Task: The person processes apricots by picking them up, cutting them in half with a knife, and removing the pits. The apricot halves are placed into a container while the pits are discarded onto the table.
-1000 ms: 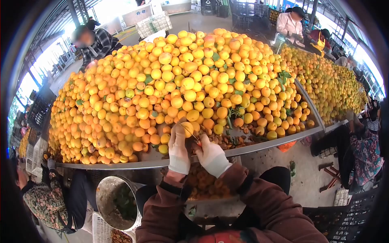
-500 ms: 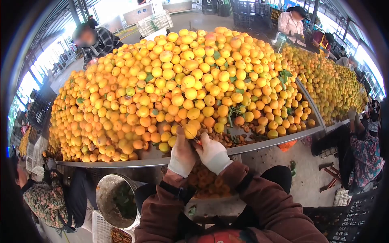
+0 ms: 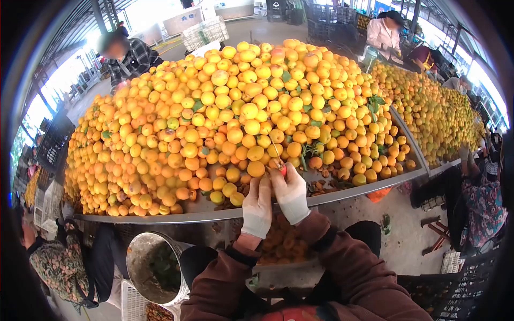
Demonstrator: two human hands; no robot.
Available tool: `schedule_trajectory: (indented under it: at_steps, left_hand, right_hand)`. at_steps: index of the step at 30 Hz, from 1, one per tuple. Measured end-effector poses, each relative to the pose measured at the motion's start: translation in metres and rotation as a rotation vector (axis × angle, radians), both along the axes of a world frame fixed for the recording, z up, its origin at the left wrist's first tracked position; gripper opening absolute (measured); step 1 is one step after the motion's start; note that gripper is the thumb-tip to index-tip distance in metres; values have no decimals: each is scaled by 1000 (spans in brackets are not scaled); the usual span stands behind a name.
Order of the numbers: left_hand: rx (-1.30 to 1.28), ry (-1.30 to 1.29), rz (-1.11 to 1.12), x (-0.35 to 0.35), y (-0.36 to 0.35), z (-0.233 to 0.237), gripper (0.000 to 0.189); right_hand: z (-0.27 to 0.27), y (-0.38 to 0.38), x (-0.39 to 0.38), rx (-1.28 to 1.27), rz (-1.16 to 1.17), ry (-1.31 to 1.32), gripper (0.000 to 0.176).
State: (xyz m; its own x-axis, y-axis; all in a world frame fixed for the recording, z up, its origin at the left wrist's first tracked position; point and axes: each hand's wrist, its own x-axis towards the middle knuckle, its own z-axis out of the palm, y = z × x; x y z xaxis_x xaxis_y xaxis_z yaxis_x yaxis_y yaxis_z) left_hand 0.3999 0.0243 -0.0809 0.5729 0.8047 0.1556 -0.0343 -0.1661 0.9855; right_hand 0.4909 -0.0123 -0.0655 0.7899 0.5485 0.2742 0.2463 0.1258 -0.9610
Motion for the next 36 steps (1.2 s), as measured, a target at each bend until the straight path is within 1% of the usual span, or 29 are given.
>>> schedule_trajectory:
  at_steps: [1, 3, 4, 5, 6, 7, 9, 10, 11, 13, 14, 15, 17, 18, 19, 21, 22, 23, 25, 26, 27, 28, 29, 30, 31, 32, 33, 35, 36]
  left_hand:
    - [80, -41, 75, 3, 1, -6, 28]
    - [162, -80, 158, 3, 8, -17, 30]
    - [231, -45, 137, 0, 12, -17, 30]
    - [298, -9, 114, -3, 14, -18, 31]
    - [-44, -72, 21, -6, 15, -19, 32]
    - [-50, -66, 19, -11, 15, -17, 32]
    - [199, -38, -184, -24, 12, -17, 25]
    - [-725, -257, -311, -27, 21, -17, 41]
    - [-730, -253, -311, -32, 24, -17, 41]
    - [623, 79, -331, -41, 21, -11, 52]
    - [527, 62, -318, -40, 15, -4, 54]
    - [529, 61, -318, -39, 15, -9, 54]
    - [-359, -123, -312, -32, 10, 7, 45]
    - [-12, -45, -289, -38, 5, 17, 24]
    - [-13, -47, -288, -36, 7, 17, 24]
    - [-404, -112, -216, -34, 11, 17, 17]
    - [-500, -122, -228, -34, 12, 25, 19]
    - [-502, -123, -228, -35, 14, 28, 19]
    - [-846, -255, -267, -40, 19, 31, 18]
    - [-848, -256, -269, -45, 20, 31, 18]
    - [-476, -101, -306, -50, 19, 30, 18]
    - [-100, 52, -334, -53, 20, 31, 19]
    - [-98, 52, -337, -51, 25, 22, 19]
    - [415, 108, -285, -46, 32, 5, 22]
    - [926, 161, -219, -43, 32, 8, 28]
    - [320, 240, -217, -45, 18, 20, 32]
    - [320, 243, -216, -42, 15, 12, 32]
    - [-331, -203, -242, -35, 14, -2, 36]
    - [-328, -207, -242, -36, 14, -7, 36]
  right_hand:
    - [-3, 2, -1, 3, 6, -1, 21]
    - [-8, 5, -4, -20, -57, -191, 21]
    - [-4, 3, -6, -24, -52, -187, 21]
    - [1, 0, -6, -72, -40, -298, 19]
    - [5, -2, -7, -121, -29, -409, 19]
    - [6, -3, -7, -127, -29, -402, 19]
    - [5, -9, -8, -75, 40, -650, 15]
    - [5, -11, -6, -68, 92, -700, 19]
    - [5, -11, -5, -73, 92, -696, 19]
    - [6, -15, -6, -46, 138, -730, 19]
    - [-1, -15, -4, -22, 125, -702, 14]
    - [-1, -15, -4, -21, 124, -704, 14]
    - [-1, -12, -5, 209, 173, 238, 11]
    - [-10, -8, 7, 217, 186, 402, 12]
    - [15, -16, 6, 139, 181, 593, 16]
    - [35, -34, 3, -14, 250, 545, 29]
    - [42, -37, 1, -15, 251, 546, 29]
    - [47, -40, -1, -35, 287, 611, 33]
    - [45, -42, 0, -55, 322, 677, 37]
    - [38, -44, 2, -10, 401, 727, 38]
    - [35, -45, 4, 37, 480, 775, 39]
    - [39, -46, 4, 39, 479, 774, 39]
    - [45, -46, 1, 37, 431, 765, 36]
    - [49, -45, -1, 34, 383, 757, 35]
    - [45, -42, -2, 36, 382, 758, 35]
    - [37, -36, -2, 54, 302, 656, 31]
    - [30, -31, -3, 71, 225, 554, 28]
    - [21, -27, -6, 61, 213, 513, 25]
    - [18, -26, -7, 52, 198, 467, 22]
